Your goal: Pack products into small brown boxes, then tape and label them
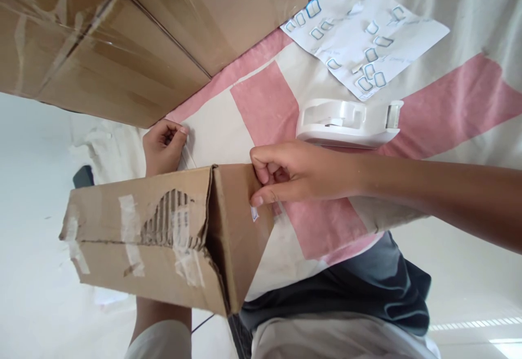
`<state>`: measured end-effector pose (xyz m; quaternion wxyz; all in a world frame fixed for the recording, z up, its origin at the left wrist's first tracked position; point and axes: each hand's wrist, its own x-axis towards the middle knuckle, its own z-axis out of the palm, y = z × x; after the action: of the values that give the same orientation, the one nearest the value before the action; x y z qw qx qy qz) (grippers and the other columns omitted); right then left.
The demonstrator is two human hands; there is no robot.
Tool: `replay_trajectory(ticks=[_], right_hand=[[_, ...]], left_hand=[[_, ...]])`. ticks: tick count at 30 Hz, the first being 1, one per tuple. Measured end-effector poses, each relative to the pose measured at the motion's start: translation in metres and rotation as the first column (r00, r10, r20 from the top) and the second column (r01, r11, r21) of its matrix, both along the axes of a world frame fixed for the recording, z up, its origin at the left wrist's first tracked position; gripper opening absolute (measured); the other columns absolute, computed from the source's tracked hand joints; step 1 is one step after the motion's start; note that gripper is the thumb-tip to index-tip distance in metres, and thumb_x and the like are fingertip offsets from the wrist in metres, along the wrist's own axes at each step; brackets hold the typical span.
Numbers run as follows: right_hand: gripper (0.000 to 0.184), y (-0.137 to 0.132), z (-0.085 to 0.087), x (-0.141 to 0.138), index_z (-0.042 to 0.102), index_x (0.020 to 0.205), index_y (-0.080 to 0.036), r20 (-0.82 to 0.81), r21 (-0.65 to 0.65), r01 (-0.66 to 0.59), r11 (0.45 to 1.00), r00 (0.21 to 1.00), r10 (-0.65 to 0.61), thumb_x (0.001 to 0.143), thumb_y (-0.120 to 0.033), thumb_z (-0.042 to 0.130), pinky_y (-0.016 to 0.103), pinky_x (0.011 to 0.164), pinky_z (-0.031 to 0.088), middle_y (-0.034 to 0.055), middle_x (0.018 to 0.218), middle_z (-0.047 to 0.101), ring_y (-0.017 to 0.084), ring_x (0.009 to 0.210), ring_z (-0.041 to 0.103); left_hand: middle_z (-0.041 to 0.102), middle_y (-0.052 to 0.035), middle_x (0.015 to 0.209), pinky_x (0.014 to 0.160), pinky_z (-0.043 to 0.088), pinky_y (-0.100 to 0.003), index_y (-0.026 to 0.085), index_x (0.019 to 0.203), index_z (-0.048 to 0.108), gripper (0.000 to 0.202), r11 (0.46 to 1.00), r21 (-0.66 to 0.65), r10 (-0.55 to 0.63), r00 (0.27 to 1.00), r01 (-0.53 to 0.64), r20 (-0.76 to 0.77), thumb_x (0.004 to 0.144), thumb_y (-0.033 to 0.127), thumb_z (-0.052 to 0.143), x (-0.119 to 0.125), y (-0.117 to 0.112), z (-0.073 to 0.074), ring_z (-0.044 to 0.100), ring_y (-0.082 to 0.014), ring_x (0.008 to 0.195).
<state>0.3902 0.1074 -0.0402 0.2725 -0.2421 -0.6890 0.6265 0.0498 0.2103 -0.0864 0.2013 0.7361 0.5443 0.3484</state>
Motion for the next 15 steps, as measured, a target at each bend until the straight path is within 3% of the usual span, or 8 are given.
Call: replay_trajectory(ticks=[12, 15], right_hand=[[0.046, -0.0014, 0.0053, -0.0017, 0.042, 0.078, -0.023, 0.140, 0.108, 0.021, 0.994, 0.990, -0.036, 0.076, -0.038, 0.086, 0.026, 0.056, 0.027, -0.0045, 0.073, 0.057, 0.011, 0.062, 0.047], [0.045, -0.0019, 0.0051, -0.0014, 0.043, 0.079, -0.022, 0.149, 0.101, 0.024, 0.995, 0.988, -0.039, 0.079, -0.041, 0.083, 0.026, 0.057, 0.027, -0.0052, 0.070, 0.054, 0.012, 0.062, 0.047]], left_hand=[[0.055, 0.0038, 0.058, 0.052, 0.032, -0.021, 0.016, 0.072, 0.064, 0.015, 1.000, -0.016, 0.000, 1.000, 0.000, 0.003, 0.079, 0.028, 0.070, 0.0025, 0.0014, 0.0023, 0.044, -0.0079, 0.052], [0.054, 0.0039, 0.057, 0.052, 0.032, -0.022, 0.017, 0.073, 0.065, 0.014, 1.000, -0.001, -0.007, 1.000, 0.007, 0.002, 0.080, 0.027, 0.070, 0.0007, 0.0012, 0.0014, 0.043, -0.0079, 0.051]])
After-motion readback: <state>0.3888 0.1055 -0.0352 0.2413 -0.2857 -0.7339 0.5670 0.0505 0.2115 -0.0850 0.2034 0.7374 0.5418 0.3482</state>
